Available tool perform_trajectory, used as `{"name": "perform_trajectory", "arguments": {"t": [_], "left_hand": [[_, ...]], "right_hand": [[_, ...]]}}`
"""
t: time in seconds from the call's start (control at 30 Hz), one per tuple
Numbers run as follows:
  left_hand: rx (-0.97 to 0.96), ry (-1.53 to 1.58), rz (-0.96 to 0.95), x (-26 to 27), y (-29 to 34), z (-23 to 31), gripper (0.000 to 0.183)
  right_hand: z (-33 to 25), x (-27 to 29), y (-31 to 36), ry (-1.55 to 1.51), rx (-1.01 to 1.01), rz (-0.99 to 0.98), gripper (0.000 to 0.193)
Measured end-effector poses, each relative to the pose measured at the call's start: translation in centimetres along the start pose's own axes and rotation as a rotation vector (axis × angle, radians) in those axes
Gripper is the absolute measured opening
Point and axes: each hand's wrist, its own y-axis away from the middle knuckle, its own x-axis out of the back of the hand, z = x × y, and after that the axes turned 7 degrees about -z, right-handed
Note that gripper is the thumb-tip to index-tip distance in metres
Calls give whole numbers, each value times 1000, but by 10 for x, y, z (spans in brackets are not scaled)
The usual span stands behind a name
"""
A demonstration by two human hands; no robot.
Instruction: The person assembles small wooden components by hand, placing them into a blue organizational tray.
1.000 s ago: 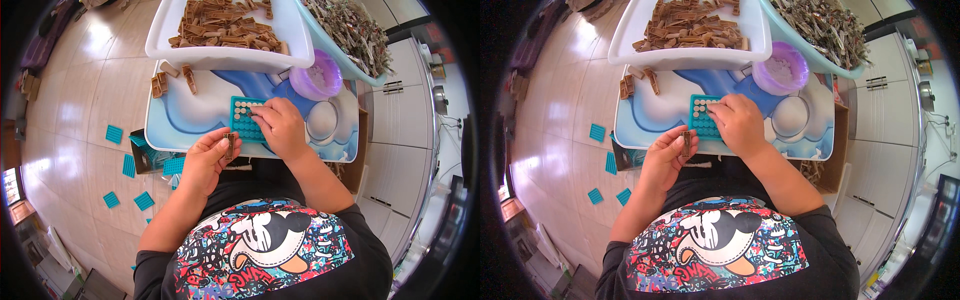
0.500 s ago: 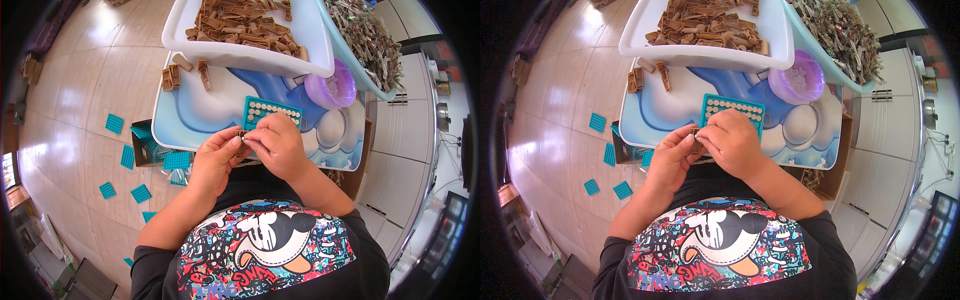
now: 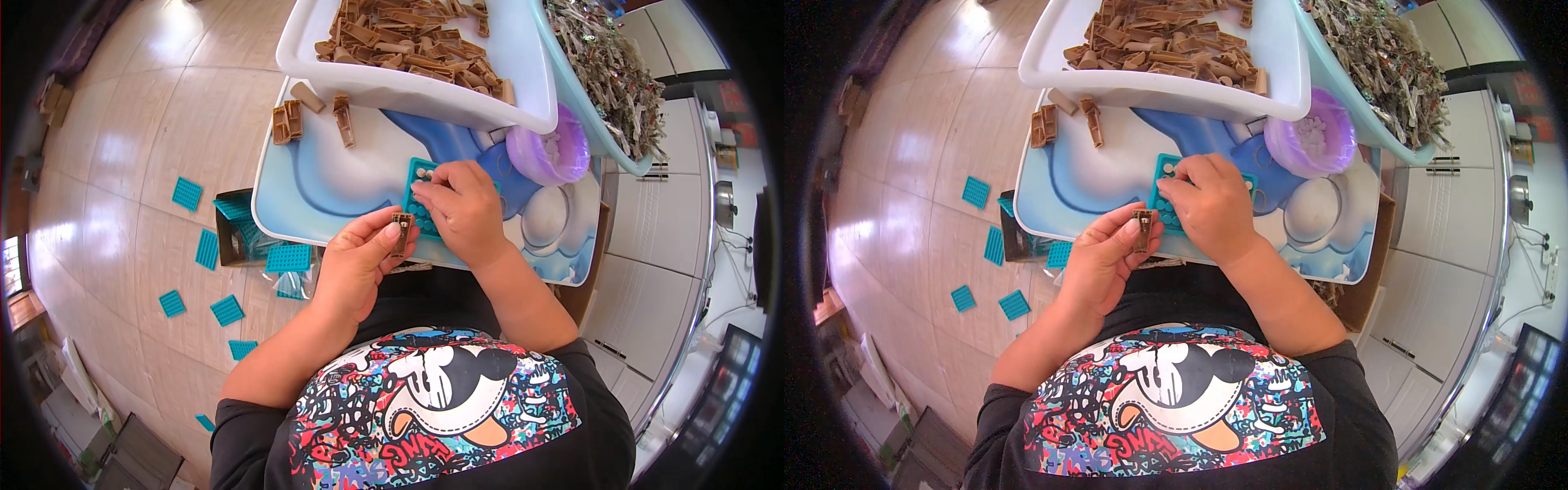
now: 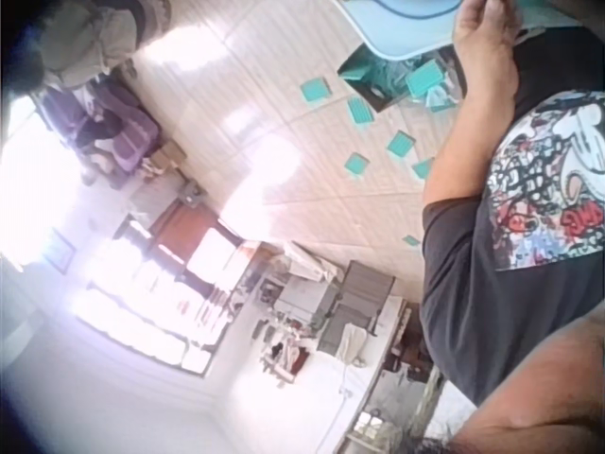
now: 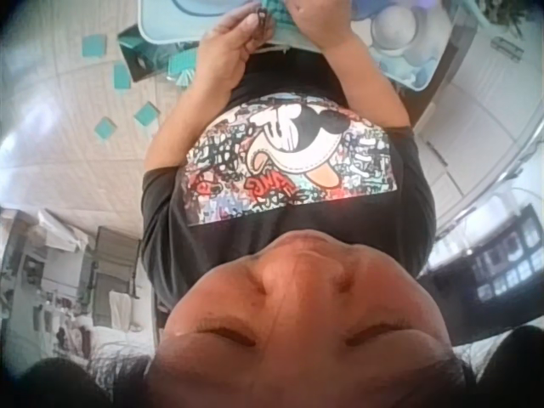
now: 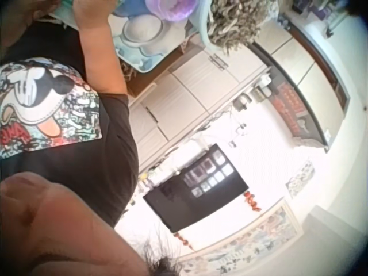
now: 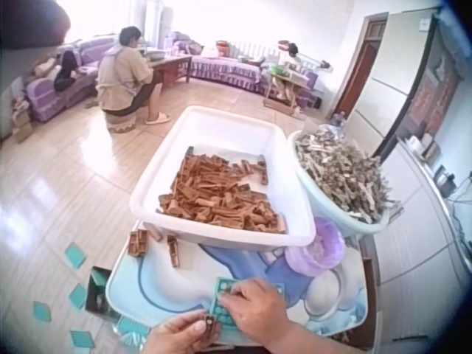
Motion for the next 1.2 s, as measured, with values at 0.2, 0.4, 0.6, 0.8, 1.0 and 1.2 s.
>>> {"name": "perform_trajectory", "arguments": {"t": [0.2, 0.4, 0.6, 0.8, 1.0, 1.2], "left_hand": [[-5, 13, -1, 1, 0, -2, 32], [-14, 32, -4, 4, -2, -5, 31], [-7, 23, 2, 1, 0, -2, 32], [0, 15, 15, 1, -2, -2, 34], [-1, 33, 17, 0, 0, -1, 31], [-11, 31, 2, 3, -1, -4, 30]], "right_hand": [[-12, 7, 7, -189, -39, 83, 15], [-19, -2, 14, -298, 26, 64, 15], [-7, 3, 5, -190, -51, 106, 15], [3, -4, -7, 46, -43, 25, 15], [-14, 6, 1, -234, -69, 50, 15], [-20, 4, 8, -306, -5, 26, 14]]}}
